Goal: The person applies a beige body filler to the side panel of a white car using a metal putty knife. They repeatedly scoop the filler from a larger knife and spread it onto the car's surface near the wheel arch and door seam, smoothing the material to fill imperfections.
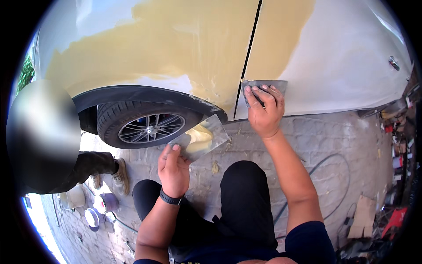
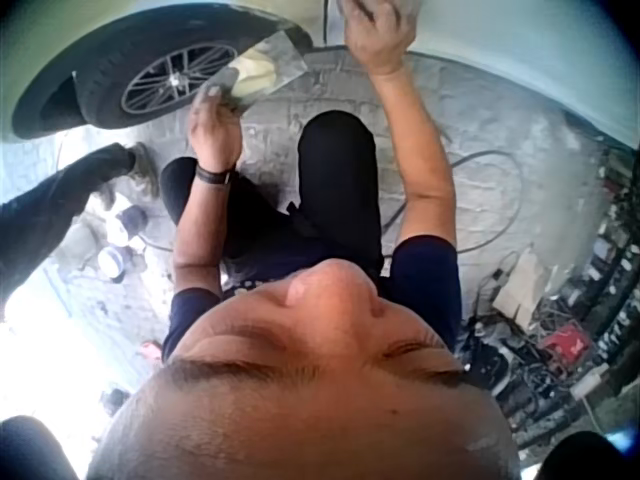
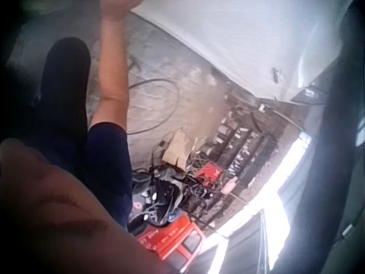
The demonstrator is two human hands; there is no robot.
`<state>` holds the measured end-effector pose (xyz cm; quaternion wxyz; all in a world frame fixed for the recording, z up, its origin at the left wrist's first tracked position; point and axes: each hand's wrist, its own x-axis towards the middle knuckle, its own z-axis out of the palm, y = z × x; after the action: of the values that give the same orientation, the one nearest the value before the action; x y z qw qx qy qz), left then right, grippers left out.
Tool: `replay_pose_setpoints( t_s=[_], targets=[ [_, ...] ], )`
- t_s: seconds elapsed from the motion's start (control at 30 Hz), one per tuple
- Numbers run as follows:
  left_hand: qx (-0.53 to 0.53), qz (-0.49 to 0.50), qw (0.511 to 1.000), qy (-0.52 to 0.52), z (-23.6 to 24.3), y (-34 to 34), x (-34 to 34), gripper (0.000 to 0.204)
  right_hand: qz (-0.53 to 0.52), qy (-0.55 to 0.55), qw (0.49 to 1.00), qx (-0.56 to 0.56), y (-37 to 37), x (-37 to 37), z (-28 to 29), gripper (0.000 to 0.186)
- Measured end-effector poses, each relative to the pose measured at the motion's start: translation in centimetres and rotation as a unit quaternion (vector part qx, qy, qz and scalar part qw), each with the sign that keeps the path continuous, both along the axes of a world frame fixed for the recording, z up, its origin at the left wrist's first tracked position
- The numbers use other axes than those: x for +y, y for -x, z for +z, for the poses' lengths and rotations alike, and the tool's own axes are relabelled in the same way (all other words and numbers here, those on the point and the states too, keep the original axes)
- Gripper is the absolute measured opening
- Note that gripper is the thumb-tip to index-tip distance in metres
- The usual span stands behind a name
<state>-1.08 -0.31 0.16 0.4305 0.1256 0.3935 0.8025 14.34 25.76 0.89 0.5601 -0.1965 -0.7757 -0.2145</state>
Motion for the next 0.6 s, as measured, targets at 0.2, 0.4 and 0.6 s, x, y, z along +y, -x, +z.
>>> replay_pose_setpoints(
  t_s=[0.2,0.4,0.6],
  targets=[
    [0.003,0.001,1.000,0.016,-0.2,0.2,-0.2,0.025,0.006,0.031,0.999,-0.016,-0.6,-0.5,-4.4,0.021],
    [0.042,0.011,0.999,0.020,0.5,-0.3,0.3,0.030,0.065,0.162,0.984,-0.031,-2.1,-3.1,-4.4,0.031],
    [0.053,0.005,0.998,-0.013,2.3,-2.1,1.3,0.027,0.180,0.220,0.958,-0.038,-4.4,-11.0,-0.4,0.041]
  ],
)
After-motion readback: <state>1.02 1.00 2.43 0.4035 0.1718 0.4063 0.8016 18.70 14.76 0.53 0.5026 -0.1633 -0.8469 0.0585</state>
